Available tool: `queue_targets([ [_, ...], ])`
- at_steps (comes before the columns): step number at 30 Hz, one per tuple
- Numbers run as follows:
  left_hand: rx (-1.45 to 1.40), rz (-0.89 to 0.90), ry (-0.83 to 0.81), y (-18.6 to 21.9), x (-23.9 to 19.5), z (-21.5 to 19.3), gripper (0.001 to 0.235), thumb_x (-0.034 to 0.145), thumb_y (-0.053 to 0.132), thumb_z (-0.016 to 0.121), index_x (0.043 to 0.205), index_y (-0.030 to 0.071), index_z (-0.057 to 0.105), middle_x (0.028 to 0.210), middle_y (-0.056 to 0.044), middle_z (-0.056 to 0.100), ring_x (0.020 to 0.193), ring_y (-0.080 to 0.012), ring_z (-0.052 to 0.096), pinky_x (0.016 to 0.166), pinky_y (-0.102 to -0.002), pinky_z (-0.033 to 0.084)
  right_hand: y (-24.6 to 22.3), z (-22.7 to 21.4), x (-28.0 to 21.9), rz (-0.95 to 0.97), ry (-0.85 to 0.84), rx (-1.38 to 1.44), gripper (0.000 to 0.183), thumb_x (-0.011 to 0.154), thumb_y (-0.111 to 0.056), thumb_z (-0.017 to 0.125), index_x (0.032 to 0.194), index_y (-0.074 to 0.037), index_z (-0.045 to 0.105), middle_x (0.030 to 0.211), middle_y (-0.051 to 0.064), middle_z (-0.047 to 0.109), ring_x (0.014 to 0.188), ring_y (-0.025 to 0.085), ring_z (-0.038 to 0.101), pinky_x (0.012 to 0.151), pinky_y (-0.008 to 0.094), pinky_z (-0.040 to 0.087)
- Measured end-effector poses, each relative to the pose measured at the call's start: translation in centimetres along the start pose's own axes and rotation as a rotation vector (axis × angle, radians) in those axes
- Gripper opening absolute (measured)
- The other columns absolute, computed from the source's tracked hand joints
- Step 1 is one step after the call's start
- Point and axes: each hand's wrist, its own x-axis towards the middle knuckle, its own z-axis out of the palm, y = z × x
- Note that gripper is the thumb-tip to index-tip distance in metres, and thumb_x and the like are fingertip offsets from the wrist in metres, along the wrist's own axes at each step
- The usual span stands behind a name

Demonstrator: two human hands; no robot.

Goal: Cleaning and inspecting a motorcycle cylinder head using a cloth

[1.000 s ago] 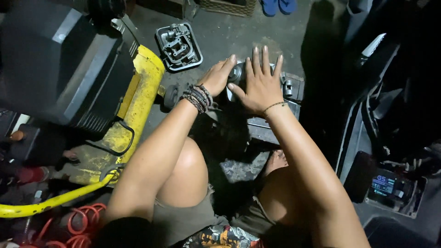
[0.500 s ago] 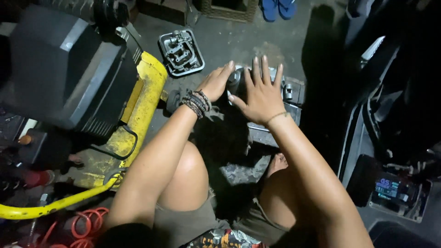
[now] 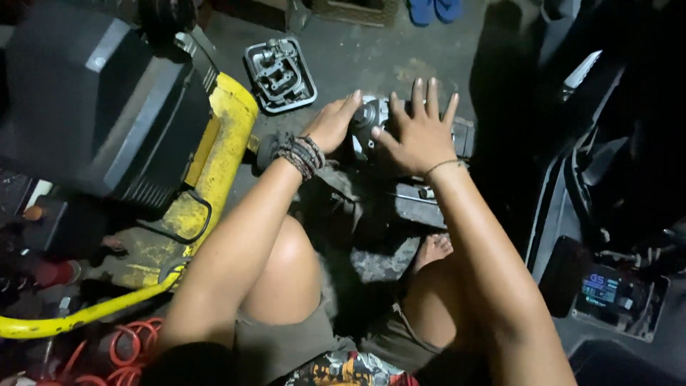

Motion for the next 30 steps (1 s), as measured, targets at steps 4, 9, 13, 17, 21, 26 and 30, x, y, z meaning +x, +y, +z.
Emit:
queue_targets([
  [4, 0.022, -0.011, -0.061, 1.3, -0.9, -0.5, 0.086, 0.104, 0.067, 0.028, 0.154, 0.0, 0.044, 0.162, -0.023, 0.037, 0.154, -0.0359, 0.027, 0.129, -0.049, 0.016, -2.0, -3.3, -2.2, -0.01, -0.049, -0.048, 0.086, 0.097, -0.079, 0.037, 0.156, -0.018, 0.048, 0.166, 0.026, 0.031, 0.158, 0.043, 0.01, 0.118, 0.072, -0.002],
  [9, 0.046, 0.007, -0.016, 0.7, -0.4, 0.1, 0.086, 0.105, 0.067, 0.029, 0.153, -0.002, 0.045, 0.161, -0.024, 0.038, 0.154, -0.0381, 0.027, 0.129, -0.05, 0.015, -0.9, -1.9, -0.8, 0.042, -0.066, -0.022, 0.084, 0.096, -0.08, 0.038, 0.158, -0.024, 0.044, 0.168, 0.025, 0.028, 0.159, 0.042, 0.004, 0.117, 0.074, -0.004],
  [13, 0.053, -0.001, -0.055, 1.7, -1.4, 0.0, 0.084, 0.105, 0.065, 0.025, 0.155, 0.0, 0.043, 0.163, -0.023, 0.034, 0.155, -0.0376, 0.024, 0.13, -0.049, 0.013, -2.3, -2.4, -2.4, 0.076, -0.1, -0.056, 0.089, 0.094, -0.079, 0.042, 0.16, -0.018, 0.041, 0.167, 0.026, 0.029, 0.159, 0.041, 0.005, 0.118, 0.072, -0.005],
  [17, 0.061, -0.011, -0.057, 1.1, -1.1, 0.0, 0.087, 0.105, 0.068, 0.024, 0.157, -0.001, 0.039, 0.164, -0.023, 0.032, 0.155, -0.0383, 0.023, 0.129, -0.05, 0.012, -1.7, -2.5, -2.1, 0.048, -0.121, -0.029, 0.094, 0.095, -0.079, 0.039, 0.161, -0.012, 0.038, 0.166, 0.028, 0.029, 0.158, 0.043, 0.008, 0.118, 0.071, -0.004],
  [21, 0.079, -0.018, -0.07, 1.3, -1.0, 0.1, 0.086, 0.105, 0.067, 0.023, 0.156, 0.0, 0.039, 0.165, -0.022, 0.032, 0.156, -0.0356, 0.022, 0.13, -0.049, 0.012, -0.3, -1.0, -0.6, 0.049, -0.065, 0.019, 0.096, 0.093, -0.08, 0.04, 0.162, -0.013, 0.035, 0.166, 0.03, 0.026, 0.158, 0.044, 0.005, 0.116, 0.074, -0.005],
  [26, 0.055, -0.023, -0.066, 2.3, -2.0, -0.3, 0.085, 0.105, 0.065, 0.023, 0.156, -0.002, 0.04, 0.163, -0.024, 0.033, 0.155, -0.0383, 0.024, 0.129, -0.05, 0.013, -2.2, -3.6, -3.5, -0.005, -0.089, -0.112, 0.095, 0.095, -0.083, 0.035, 0.159, -0.013, 0.043, 0.166, 0.027, 0.031, 0.159, 0.042, 0.007, 0.119, 0.07, -0.005],
  [30, 0.052, -0.02, -0.037, 1.7, -1.1, -0.1, 0.088, 0.104, 0.068, 0.026, 0.154, -0.002, 0.043, 0.162, -0.024, 0.037, 0.154, -0.039, 0.027, 0.129, -0.05, 0.016, -2.1, -2.8, -1.9, 0.005, -0.087, -0.079, 0.093, 0.095, -0.08, 0.038, 0.16, -0.014, 0.04, 0.167, 0.027, 0.029, 0.158, 0.043, 0.007, 0.118, 0.072, -0.004],
])
